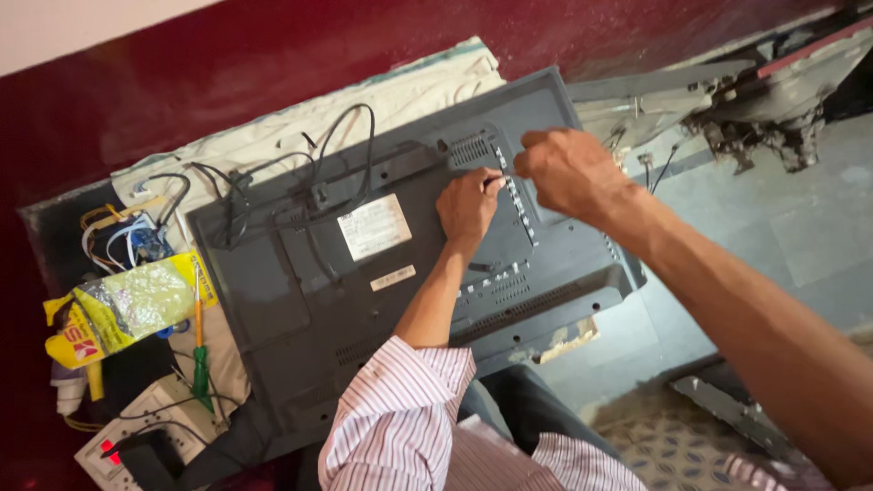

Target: The person uses a red-handled screwdriver to remove screws from the back panel of a television. They systematically loosen and remove several screws along the top edge of the device.

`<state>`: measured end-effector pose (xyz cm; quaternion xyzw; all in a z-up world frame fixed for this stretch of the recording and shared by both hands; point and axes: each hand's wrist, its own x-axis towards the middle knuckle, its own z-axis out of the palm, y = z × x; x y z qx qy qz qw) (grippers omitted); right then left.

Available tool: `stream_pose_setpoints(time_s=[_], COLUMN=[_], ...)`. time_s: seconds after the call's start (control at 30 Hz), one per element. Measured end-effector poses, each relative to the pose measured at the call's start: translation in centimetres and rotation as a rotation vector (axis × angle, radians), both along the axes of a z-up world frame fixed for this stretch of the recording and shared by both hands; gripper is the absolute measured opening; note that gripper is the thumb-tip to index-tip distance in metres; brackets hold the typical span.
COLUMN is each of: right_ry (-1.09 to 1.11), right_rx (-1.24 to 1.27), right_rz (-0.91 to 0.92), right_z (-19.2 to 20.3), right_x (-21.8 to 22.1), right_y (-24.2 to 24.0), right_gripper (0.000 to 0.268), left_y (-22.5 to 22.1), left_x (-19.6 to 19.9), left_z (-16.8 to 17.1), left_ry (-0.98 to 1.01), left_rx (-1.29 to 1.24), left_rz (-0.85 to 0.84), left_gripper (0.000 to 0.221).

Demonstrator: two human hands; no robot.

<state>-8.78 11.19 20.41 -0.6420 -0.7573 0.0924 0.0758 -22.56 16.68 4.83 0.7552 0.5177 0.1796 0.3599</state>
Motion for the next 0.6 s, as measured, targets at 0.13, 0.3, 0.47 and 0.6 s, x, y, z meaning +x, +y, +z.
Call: stream_pose_setpoints(time_s=[0.13, 0.3, 0.47, 0.6], right_ry=[-0.244, -0.177, -0.229, -0.285], right_rx=[-0.332, -0.285, -0.091, -0.279], right_rz=[-0.272, -0.221, 0.03, -0.161], right_z=[0.3, -0.1, 0.0, 0.8], right_x=[-1.7, -1.3, -0.2, -0.6], right_y=[0.7, 1.2, -0.4, 0.0], right_gripper=[0.035, 0.013, 0.008, 0.017], left_y=[-0.5, -0.2, -0.5, -0.4], left_x=[0.1, 0.1, 0.4, 0.3], left_z=[0.1, 0.0, -0.2, -0.2], left_ry=[-0.001, -0.033, -0.018, -0.018], left_rx=[-0.025, -0.061, 0.001, 0.062], left_rz=[0.017, 0.025, 0.041, 0.04], left_gripper=[0.018, 0.018, 0.017, 0.017])
